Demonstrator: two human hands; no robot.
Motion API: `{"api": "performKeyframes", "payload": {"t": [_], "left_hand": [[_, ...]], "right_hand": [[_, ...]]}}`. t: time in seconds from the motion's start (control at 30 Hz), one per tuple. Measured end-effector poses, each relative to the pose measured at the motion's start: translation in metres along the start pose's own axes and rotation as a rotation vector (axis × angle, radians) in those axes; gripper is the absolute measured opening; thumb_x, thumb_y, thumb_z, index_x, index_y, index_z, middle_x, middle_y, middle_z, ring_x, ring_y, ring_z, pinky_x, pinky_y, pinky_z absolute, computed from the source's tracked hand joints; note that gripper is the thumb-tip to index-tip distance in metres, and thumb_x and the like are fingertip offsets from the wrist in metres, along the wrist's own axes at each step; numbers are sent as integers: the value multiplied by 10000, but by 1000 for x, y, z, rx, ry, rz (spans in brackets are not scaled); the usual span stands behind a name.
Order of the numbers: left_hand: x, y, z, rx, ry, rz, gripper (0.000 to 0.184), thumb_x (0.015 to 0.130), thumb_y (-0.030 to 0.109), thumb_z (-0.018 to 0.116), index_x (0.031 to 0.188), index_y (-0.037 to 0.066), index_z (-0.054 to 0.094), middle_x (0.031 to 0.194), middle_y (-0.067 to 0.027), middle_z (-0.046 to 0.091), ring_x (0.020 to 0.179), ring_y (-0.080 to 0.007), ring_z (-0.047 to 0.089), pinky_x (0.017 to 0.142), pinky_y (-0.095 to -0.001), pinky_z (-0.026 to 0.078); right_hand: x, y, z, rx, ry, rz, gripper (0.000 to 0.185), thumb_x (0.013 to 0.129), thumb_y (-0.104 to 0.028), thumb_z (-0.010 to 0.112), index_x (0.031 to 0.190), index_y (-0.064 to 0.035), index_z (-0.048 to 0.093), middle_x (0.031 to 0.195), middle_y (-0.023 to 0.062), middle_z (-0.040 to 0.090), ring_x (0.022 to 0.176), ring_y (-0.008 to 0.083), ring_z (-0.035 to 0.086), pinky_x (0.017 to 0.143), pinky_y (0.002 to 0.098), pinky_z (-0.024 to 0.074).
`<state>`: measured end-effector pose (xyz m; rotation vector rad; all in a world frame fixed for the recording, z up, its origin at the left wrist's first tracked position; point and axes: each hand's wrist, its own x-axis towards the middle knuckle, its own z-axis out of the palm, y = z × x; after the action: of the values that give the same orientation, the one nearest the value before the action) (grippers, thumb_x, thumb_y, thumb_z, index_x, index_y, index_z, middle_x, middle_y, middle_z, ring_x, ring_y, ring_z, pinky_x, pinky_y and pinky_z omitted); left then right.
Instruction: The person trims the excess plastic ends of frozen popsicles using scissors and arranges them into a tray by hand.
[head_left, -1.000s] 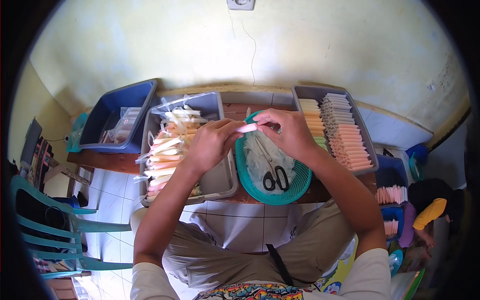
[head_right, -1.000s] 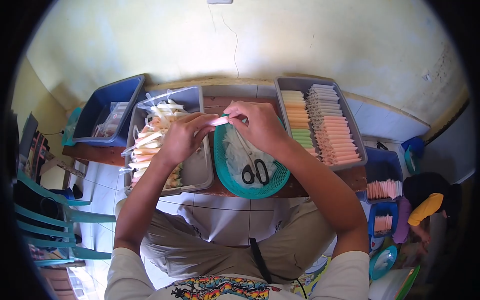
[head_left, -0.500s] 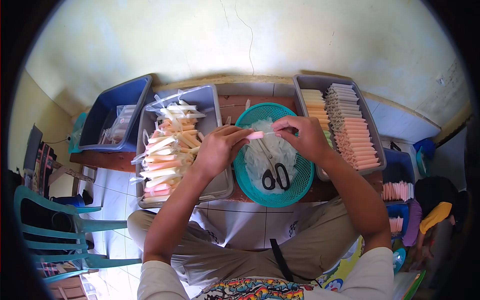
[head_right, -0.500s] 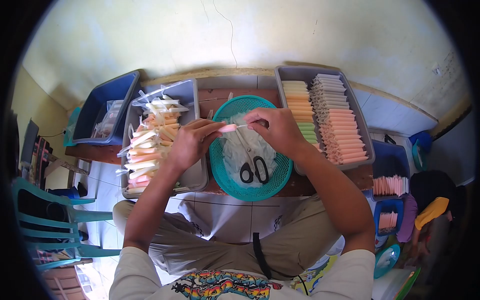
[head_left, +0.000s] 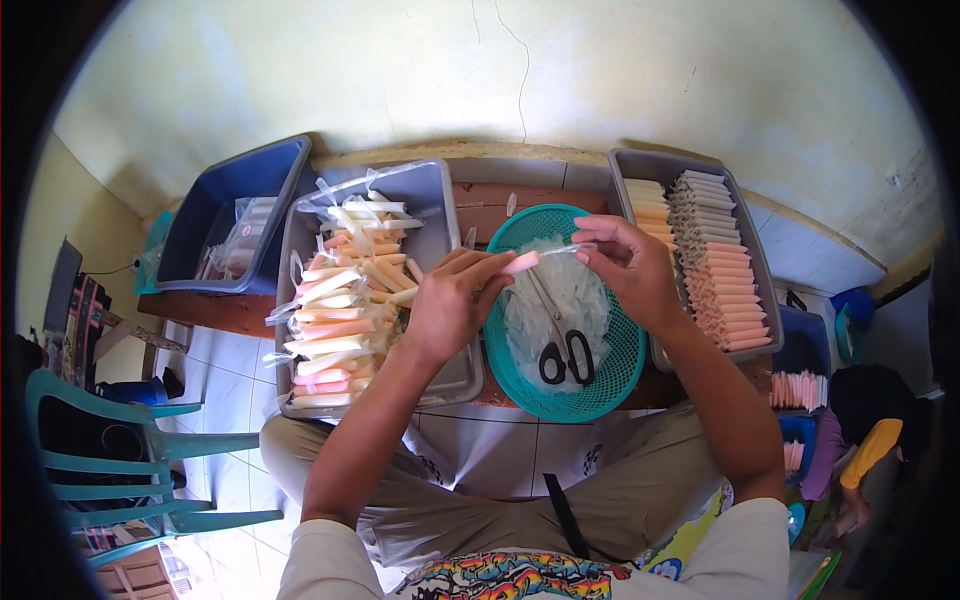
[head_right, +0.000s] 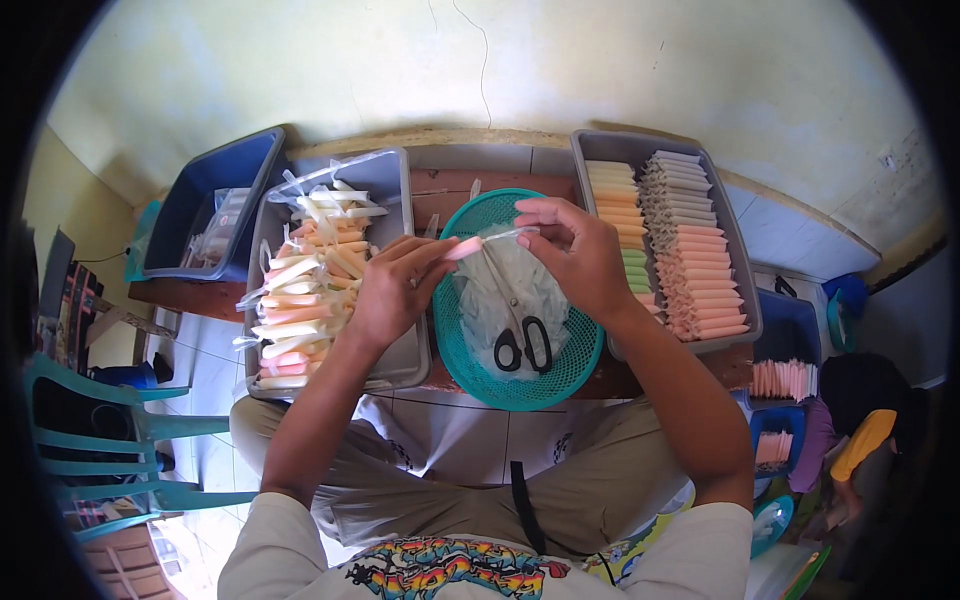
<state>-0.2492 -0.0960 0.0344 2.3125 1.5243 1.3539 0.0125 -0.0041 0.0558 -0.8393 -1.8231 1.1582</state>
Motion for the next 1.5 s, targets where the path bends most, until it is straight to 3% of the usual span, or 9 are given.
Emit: {"api": "performKeyframes", "payload": {"t": [0.13,0.2,0.23,0.33,0.5,0.8,1.13,1.3,1.5], "left_hand": [[-1,1,-1,-24,28,-103,312,904,59,838,1209,34,780,1079,-139,799,982,-349,752,863,-450,600],[-1,0,-2,-24,46,-134,313,901,50,839,1207,30,779,1074,-144,799,979,-352,752,859,-452,597],[-2,0,-2,-30,60,-138,313,899,46,840,1205,25,777,1068,-147,798,976,-355,752,855,-452,595],[-3,0,-1,-39,81,-143,314,897,41,841,1202,16,773,1063,-151,796,970,-360,753,853,-454,593],[-3,0,1,-39,68,-149,308,896,35,841,1195,10,773,1057,-153,795,960,-362,755,848,-454,593],[-2,1,2,-21,68,-170,310,905,50,858,1208,38,794,1024,-161,791,897,-339,769,790,-420,603],[-4,0,-1,-28,103,-136,294,890,13,841,1177,11,780,1043,-152,792,910,-346,755,784,-430,601],[-3,-2,-3,-34,128,-126,287,896,31,845,1175,17,780,1035,-155,792,909,-350,755,790,-439,600],[-2,-5,-6,-9,195,-178,263,903,50,856,1156,25,787,1001,-163,788,868,-342,754,764,-434,601]], "right_hand": [[-13,-4,1,114,6,164,635,969,-124,841,1534,-20,571,1258,159,768,1097,182,769,926,322,619],[-19,1,-2,232,-80,506,792,958,-255,872,1591,21,485,1293,194,749,1092,224,770,927,347,618],[-23,1,-3,230,-82,507,792,958,-255,872,1591,21,485,1293,194,749,1092,224,770,927,347,618],[-40,-1,1,-368,-349,423,853,961,-313,873,1606,50,448,1290,192,722,1054,230,767,910,350,610],[-67,23,30,-800,-504,140,905,888,-302,889,1558,118,449,1276,283,693,1156,438,702,997,469,576],[-78,21,55,-797,-465,289,929,881,-186,842,1576,162,335,1298,345,612,1143,517,695,980,516,608],[-76,35,41,-730,-393,176,968,829,-156,853,1605,132,350,1268,319,618,1141,489,657,1043,505,546],[-70,10,22,-620,-367,147,869,823,-214,884,1541,93,503,1153,245,662,1047,413,679,957,469,559],[-68,-35,15,-516,-364,133,936,830,-318,933,1589,20,501,1082,188,658,916,334,660,859,429,553]]}}
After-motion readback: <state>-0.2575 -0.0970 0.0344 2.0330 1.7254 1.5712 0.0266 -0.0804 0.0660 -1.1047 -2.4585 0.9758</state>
